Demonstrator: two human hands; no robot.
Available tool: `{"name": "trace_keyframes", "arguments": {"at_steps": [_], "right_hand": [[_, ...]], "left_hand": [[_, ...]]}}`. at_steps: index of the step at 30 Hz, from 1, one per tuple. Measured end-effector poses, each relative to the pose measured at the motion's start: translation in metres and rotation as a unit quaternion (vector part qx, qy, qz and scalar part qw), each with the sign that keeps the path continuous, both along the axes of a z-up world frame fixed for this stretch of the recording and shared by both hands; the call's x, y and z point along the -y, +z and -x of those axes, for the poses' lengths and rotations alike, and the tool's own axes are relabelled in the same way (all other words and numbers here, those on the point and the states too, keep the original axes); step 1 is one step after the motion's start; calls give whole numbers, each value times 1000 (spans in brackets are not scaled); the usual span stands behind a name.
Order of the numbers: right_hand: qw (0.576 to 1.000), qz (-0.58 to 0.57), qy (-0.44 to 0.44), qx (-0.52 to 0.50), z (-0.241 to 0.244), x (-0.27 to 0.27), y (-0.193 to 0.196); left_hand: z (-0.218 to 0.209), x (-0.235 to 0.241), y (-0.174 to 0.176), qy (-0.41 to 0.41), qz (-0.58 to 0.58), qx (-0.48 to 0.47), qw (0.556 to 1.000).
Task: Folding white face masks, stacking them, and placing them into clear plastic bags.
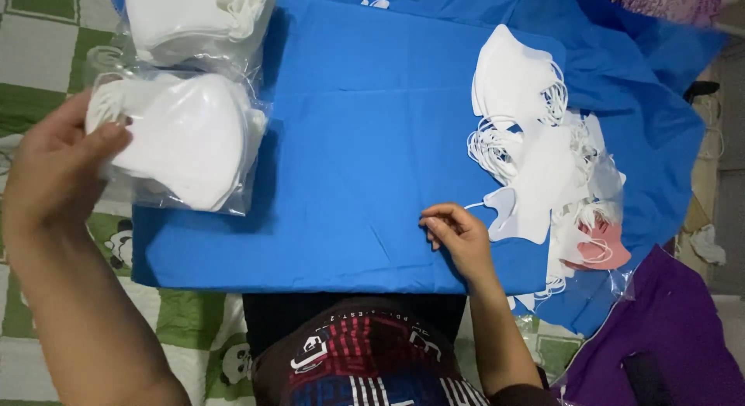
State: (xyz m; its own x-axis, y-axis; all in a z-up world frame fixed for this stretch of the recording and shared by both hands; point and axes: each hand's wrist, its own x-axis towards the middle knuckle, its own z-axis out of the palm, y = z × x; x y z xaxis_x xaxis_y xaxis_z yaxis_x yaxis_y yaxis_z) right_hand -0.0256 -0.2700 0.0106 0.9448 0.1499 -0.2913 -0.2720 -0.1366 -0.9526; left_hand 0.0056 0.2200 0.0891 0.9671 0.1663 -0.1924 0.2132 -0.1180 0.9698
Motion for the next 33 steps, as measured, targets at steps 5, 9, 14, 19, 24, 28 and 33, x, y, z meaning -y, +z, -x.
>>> {"name": "trace_keyframes", "arguments": {"at_steps": [5,9,14,19,24,28,33], "right_hand": [[998,48,-9,40,3,-11,2],[991,87,5,103,5,-18,6],[991,89,8,103,6,-17,7],[991,88,13,100,11,-8,15],[962,176,-59,198,17,24,37],[907,274,-126,293,5,69,39],[841,385,-155,347,-20,93,56]], "left_hand": [[-6,10,-3,8,-158,55,986],[6,19,-22,71,-493,117,859],[27,53,1,29,-533,101,839],[48,72,-28,26,-532,135,836],[50,166,-65,23,-487,353,798],[8,233,-94,-69,-449,447,770],[-41,282,-110,-118,-369,444,808]]}}
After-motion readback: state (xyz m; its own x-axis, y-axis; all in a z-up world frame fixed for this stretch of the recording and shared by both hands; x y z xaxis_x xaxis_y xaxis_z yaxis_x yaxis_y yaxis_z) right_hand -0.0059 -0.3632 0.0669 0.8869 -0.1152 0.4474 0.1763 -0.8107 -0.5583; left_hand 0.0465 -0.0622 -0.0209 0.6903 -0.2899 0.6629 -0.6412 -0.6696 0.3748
